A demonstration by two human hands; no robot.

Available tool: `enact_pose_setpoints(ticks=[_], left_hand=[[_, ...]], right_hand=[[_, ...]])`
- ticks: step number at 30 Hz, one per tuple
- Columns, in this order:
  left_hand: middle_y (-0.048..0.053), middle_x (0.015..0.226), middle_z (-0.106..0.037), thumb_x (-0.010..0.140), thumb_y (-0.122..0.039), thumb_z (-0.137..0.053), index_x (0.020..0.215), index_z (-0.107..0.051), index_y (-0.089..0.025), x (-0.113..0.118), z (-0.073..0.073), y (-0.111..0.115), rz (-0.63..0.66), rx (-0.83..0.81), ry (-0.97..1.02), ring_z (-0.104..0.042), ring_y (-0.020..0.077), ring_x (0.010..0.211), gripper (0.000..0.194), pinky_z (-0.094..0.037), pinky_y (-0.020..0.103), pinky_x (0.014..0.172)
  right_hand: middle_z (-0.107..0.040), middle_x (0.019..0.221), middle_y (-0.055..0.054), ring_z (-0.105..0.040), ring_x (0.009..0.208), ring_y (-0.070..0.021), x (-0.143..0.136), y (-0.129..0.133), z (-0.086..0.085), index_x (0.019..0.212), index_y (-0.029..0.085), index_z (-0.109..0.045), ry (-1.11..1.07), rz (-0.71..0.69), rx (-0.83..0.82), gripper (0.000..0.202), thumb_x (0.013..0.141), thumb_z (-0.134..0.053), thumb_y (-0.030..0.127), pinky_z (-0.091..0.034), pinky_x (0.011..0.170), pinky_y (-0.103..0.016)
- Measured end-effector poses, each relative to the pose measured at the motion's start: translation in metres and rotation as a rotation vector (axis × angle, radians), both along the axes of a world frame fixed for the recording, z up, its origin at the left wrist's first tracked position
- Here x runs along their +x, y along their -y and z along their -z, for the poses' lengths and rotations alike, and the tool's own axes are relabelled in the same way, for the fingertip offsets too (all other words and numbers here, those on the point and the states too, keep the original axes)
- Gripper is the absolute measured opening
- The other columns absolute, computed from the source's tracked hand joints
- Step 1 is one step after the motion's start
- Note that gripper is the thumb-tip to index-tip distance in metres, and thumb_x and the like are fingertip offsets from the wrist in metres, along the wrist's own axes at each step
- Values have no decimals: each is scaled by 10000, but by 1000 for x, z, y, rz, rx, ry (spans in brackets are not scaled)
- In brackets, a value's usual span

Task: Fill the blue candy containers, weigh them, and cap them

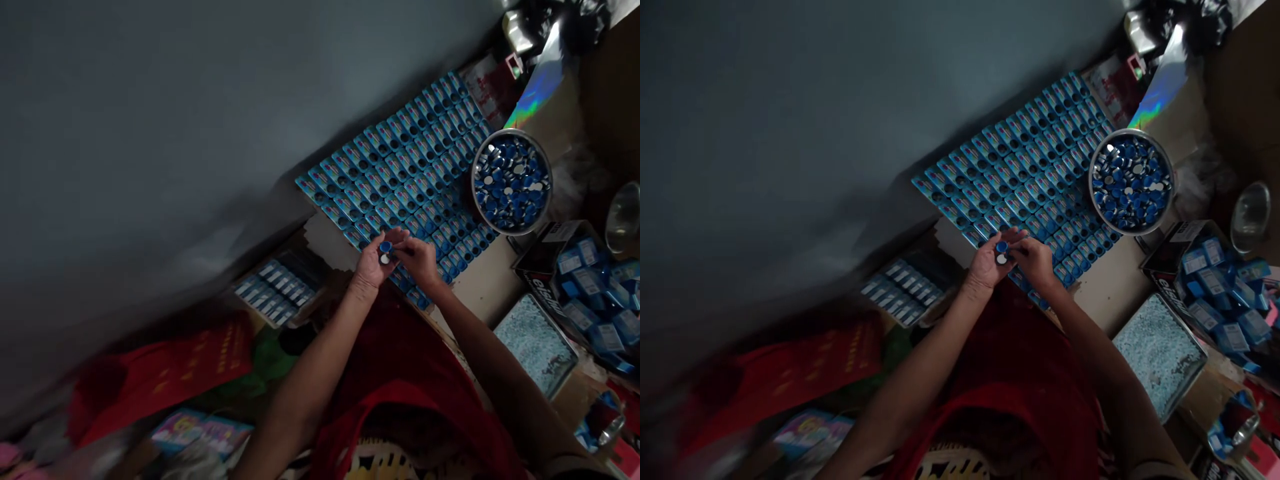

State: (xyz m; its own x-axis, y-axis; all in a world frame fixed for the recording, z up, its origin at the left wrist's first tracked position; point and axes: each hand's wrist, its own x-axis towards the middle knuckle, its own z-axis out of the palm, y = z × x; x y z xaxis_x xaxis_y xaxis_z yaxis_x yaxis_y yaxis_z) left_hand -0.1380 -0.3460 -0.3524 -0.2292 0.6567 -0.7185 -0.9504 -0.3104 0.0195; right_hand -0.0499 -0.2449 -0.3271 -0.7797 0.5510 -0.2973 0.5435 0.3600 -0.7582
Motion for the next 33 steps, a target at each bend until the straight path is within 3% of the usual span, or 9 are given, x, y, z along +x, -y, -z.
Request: enact_pose_setpoints(ticks=[4, 7, 11, 15, 18, 22, 25, 29, 33], left_hand=[[140, 1207, -819, 1048, -308, -546, 1114, -782, -137, 11, 0, 6, 9, -43, 8, -750, 287, 1224, 299, -637, 410, 990], [136, 1180, -823, 1020, -276, -595, 1088, -790, -133, 15, 2, 6, 17, -54, 0, -754, 281, 1208, 251, -636, 424, 1012], [83, 1033, -829, 900, -82, -701, 972, -799, -131, 20, 6, 6, 29, -122, -30, -789, 215, 1040, 131, -614, 391, 1060], [38, 936, -817, 798, 63, -737, 939, -812, -137, 26, 11, 11, 106, -183, -63, -772, 141, 855, 256, -612, 352, 1048], [45, 926, -817, 784, 76, -753, 907, -816, -141, 34, 14, 13, 115, -205, -23, -781, 155, 874, 257, -614, 351, 1045], [44, 935, -821, 793, 89, -750, 922, -819, -145, 44, 15, 14, 95, -206, 37, -786, 143, 863, 275, -630, 327, 1018], [44, 924, -825, 826, 82, -729, 944, -811, -156, 40, 14, 17, 56, -224, 85, -800, 151, 881, 277, -652, 309, 972], [51, 987, -835, 860, 64, -714, 978, -796, -171, 21, 9, 30, -76, -283, 73, -812, 191, 1034, 276, -652, 310, 987], [82, 1004, -832, 847, 73, -740, 934, -781, -141, 4, 9, 44, -79, -300, 52, -814, 215, 1043, 235, -666, 293, 937]], right_hand=[[-760, 785, -10, -674, 676, -181, 21, 0, 5, 923, 220, -823, -2, 172, -236, 204, 832, -750, 387, -548, 679, -287], [-755, 769, -15, -616, 596, -164, 24, -2, 5, 996, 222, -836, -1, 221, -297, 302, 824, -718, 440, -509, 586, -275], [-673, 664, 17, -512, 521, -127, 22, -7, 6, 1013, 201, -829, -71, 252, -380, 362, 808, -661, 448, -445, 533, -256], [-617, 604, 38, -511, 518, -122, 27, -11, 6, 1013, 181, -830, 4, 204, -370, 391, 775, -691, 457, -436, 541, -249], [-648, 646, 25, -566, 576, -141, 37, -10, 4, 1030, 198, -834, 26, 171, -329, 383, 780, -721, 465, -481, 591, -262], [-719, 809, -24, -651, 795, -186, 48, -10, 0, 870, 224, -807, -56, 185, -214, 253, 760, -783, 450, -544, 754, -295], [-719, 819, -25, -676, 802, -195, 46, -21, 2, 848, 216, -735, -39, 241, -267, 244, 806, -736, 456, -559, 769, -310], [-742, 850, -22, -699, 817, -196, 26, -49, 11, 931, 205, -728, 170, 207, 10, 143, 842, -689, 310, -548, 813, -305], [-789, 1028, -71, -712, 995, -221, -6, -64, 14, 948, 205, -769, 420, -153, 363, 133, 892, -648, 203, -503, 915, -304]])
